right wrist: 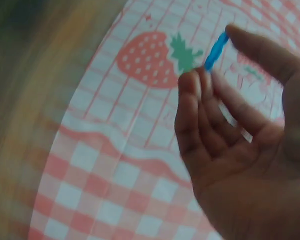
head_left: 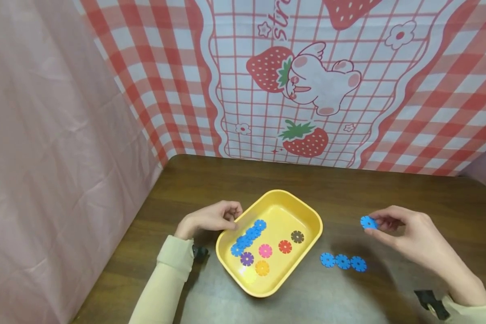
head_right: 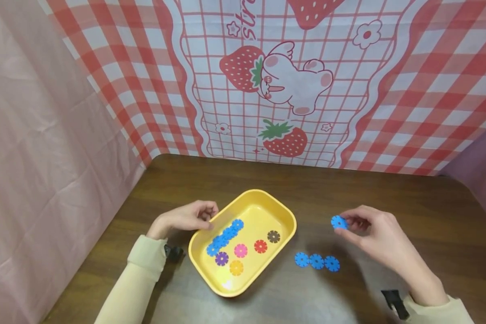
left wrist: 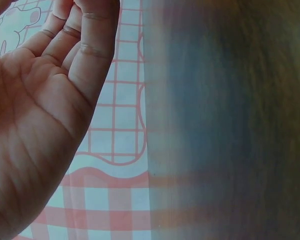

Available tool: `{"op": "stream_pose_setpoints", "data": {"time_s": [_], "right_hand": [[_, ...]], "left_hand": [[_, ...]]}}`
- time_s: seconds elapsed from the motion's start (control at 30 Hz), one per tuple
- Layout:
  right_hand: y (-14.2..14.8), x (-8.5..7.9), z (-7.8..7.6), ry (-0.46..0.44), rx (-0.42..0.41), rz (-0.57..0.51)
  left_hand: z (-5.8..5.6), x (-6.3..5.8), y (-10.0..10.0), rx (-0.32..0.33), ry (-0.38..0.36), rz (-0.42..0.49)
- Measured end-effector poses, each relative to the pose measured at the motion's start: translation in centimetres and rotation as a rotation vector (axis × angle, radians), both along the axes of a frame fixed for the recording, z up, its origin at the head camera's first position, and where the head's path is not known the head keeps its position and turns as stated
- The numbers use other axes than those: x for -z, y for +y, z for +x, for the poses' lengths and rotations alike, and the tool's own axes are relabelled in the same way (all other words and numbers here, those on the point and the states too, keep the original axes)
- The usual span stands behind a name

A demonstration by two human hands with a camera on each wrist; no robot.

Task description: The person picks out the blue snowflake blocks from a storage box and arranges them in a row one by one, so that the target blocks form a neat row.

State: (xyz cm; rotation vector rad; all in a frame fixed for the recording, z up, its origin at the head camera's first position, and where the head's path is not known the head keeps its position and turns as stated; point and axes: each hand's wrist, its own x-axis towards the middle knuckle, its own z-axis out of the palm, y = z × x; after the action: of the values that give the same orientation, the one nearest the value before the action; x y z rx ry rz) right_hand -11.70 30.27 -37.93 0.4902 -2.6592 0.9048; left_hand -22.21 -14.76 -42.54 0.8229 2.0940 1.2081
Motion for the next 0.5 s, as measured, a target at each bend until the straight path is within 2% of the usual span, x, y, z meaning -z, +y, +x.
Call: {"op": "stream_pose_setpoints", "data": {"time_s": [0.3, 0.5], "right_hand": [[2.8, 1.4, -0.5, -0.051, -0.122, 0.025], [4.0, 2.4, -0.7, -0.117, -0.257, 0.012]], "left_hand": [[0.0, 0.0, 0.1, -0.004, -0.001, -0.002], [0.1, -0.1, 0.1, -0.003, -0.001, 0.005]]}}
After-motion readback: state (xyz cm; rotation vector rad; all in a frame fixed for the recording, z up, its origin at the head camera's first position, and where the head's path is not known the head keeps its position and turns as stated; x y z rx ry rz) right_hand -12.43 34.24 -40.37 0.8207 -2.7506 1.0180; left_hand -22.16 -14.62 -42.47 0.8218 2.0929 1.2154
